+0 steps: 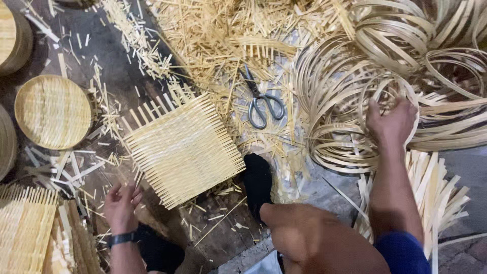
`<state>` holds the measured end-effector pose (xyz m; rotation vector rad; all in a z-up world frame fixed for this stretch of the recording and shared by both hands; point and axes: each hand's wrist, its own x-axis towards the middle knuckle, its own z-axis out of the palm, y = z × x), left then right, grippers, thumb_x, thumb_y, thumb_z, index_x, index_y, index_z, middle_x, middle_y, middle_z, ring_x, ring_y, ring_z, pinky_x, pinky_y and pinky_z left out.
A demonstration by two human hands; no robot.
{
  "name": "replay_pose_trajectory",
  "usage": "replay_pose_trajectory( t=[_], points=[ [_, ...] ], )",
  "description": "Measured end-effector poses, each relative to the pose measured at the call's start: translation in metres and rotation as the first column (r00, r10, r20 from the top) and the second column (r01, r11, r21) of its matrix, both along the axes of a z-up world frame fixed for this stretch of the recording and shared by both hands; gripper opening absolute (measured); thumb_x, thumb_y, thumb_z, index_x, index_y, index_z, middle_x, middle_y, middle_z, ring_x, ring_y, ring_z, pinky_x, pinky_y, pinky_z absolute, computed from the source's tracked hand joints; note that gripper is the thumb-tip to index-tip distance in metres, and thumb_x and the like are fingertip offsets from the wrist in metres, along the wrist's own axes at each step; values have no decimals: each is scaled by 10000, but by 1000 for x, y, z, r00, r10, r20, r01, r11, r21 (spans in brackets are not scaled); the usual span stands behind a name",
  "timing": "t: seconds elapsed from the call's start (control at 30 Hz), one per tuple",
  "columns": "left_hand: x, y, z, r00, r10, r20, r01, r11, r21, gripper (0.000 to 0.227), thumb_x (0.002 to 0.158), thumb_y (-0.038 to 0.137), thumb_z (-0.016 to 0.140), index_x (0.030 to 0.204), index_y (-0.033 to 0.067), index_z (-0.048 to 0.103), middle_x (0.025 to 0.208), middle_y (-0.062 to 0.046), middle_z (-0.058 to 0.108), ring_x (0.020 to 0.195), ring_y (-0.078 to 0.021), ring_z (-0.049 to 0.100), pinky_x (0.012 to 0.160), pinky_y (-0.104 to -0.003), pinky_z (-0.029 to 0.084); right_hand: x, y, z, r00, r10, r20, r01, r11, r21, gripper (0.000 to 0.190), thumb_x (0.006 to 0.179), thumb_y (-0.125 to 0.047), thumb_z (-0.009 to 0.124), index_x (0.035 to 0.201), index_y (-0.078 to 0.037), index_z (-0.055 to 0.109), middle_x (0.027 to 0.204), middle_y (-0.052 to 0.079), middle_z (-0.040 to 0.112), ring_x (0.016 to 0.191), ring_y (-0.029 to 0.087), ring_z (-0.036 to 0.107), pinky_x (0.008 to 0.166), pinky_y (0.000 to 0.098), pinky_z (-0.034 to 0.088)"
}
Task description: The person weaves bamboo strips onto a circular frame by hand, using scissors to trim the excess material and smoothing the woven surface against a wooden block.
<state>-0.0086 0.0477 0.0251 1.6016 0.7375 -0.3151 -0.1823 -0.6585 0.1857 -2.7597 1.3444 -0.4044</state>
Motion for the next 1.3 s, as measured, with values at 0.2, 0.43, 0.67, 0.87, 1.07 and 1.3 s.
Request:
replay_pose_trajectory(
  t=[0.2,0.43,0.67,0.87,1.07,1.3],
  points=[
    [-2,11,2,999,37,35,-37,999,13,600,915,120,777,1419,2,473,1086,-110,645,870,-199,702,714,-298,605,-45,22,-18,985,164,-52,-156,978,137,389,864,-404,866,991,-51,761,1034,192,643,1054,375,599,944,499,472],
    [1,-73,94,849,-381,367,132,824,551,476,1011,99,806,1382,-21,532,1234,-179,622,1084,-236,629,909,-343,581,5,72,51,946,262,190,-297,936,190,140,991,-252,795,1080,-143,798,922,67,728,835,194,698,741,365,569],
    [-18,-245,207,193,-698,690,351,705,616,478,942,171,762,1352,55,545,1357,-180,602,1307,-367,569,1142,-500,464,105,176,38,511,-432,743,-840,-71,537,199,997,-239,771,1006,-50,709,933,62,706,852,217,694,807,433,634],
    [-21,-280,220,569,-537,624,583,797,154,208,995,166,734,1151,33,769,1008,-102,785,880,-194,732,791,-329,591,136,223,47,693,-20,721,-716,100,691,276,962,-347,738,1018,-77,736,901,64,733,840,213,735,785,376,612],
    [-5,-241,195,937,-296,183,348,783,-515,238,1010,175,707,1091,-40,769,726,-11,590,556,-67,447,466,-198,353,156,242,96,279,818,503,-921,377,-102,338,824,-300,811,1004,-22,747,906,120,673,832,264,653,690,374,542],
    [39,-231,211,810,-586,7,530,727,-436,774,850,751,411,942,74,776,707,6,662,559,-54,593,434,-260,469,167,268,88,28,858,513,-999,12,34,221,856,-81,810,1059,-28,741,918,112,663,793,250,664,651,366,537]
  ],
)
